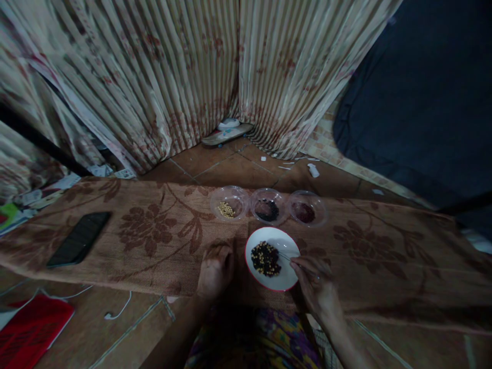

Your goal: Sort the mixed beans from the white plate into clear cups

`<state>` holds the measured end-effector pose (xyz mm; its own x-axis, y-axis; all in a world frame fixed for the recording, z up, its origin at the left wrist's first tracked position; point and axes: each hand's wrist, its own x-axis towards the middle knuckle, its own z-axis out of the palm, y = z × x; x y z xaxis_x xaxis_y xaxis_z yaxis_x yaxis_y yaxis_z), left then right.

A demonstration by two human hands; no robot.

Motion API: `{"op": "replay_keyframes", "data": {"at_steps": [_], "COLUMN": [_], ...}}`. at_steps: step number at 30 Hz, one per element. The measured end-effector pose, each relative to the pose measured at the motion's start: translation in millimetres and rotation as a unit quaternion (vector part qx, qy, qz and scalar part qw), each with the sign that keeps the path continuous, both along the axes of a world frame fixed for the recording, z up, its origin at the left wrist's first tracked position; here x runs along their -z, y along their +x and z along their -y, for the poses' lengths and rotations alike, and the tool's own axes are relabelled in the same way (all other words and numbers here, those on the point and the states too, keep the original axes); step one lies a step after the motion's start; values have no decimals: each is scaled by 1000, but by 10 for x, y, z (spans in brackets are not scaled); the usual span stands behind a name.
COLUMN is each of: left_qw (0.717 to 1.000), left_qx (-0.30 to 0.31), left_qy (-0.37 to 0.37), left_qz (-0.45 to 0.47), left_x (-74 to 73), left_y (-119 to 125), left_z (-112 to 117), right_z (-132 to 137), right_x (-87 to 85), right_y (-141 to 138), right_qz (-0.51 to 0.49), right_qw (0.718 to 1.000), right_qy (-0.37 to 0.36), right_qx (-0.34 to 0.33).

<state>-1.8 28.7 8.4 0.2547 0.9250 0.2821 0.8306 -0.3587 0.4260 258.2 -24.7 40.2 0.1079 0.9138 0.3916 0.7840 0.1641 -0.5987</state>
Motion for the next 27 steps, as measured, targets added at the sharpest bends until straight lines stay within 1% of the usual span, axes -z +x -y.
{"op": "replay_keyframes", "data": {"at_steps": [8,14,19,22,24,27], "left_qw": [1000,1000,1000,1000,1000,1000], "left_qx": [2,-1,-4,-4,-5,-5], "left_qy": [-3,-5,-13,-17,-13,2], "left_qz": [3,9,1,-3,-1,7], "left_x": [43,28,14,10,11,19], "left_y": [-14,-5,3,3,2,-1], "left_z": [2,5,11,9,7,1], "right_z": [22,3,0,18,9,-99], "right_x": [15,20,3,-57,-130,-272], "right_y": [10,29,70,115,165,286], "right_qz": [2,19,4,-16,-21,-15], "right_qw": [1000,999,999,999,998,995], "right_qy": [6,36,46,38,40,70], "right_qx": [0,-10,2,17,33,73]}}
